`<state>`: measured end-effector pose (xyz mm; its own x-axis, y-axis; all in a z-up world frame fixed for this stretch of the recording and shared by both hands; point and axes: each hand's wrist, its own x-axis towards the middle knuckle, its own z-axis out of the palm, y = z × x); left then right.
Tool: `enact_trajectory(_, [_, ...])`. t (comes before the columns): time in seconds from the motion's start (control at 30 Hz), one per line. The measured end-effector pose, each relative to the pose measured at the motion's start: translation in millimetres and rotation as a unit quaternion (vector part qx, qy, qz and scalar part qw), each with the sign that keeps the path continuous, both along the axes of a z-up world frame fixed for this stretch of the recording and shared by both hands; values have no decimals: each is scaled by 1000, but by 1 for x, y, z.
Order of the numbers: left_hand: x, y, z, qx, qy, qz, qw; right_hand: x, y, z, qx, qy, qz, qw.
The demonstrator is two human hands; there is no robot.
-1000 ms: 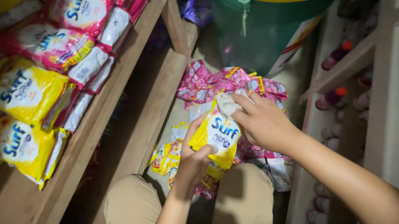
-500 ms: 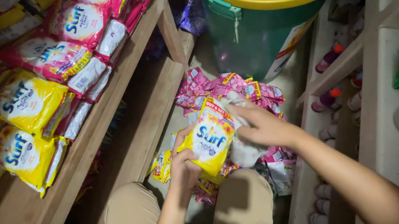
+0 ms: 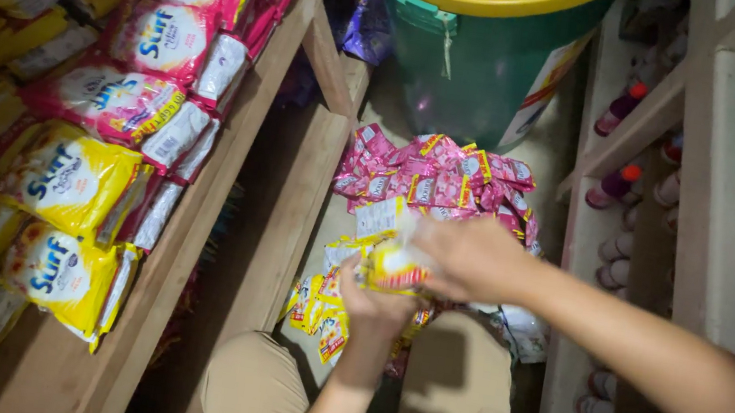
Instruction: The recorder is wiping individual detergent sachets with a cloth and organizing them on the shelves in a storage area.
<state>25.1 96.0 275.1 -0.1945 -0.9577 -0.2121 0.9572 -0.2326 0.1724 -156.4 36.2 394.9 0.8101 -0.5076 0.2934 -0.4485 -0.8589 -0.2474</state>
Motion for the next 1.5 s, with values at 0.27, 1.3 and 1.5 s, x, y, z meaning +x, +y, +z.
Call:
enact_trajectory(0.27, [9, -18, 4, -172, -296, 204, 917, 4, 10, 33, -84, -14, 120, 989])
enact_trajectory(1.3, [9, -3, 86, -226, -586, 79, 774, -7, -10, 32, -31, -35, 46, 998])
enact_trajectory(1.5, [-2, 5, 107, -230, -639, 75, 730, -6, -2, 35, -45, -39, 72, 996])
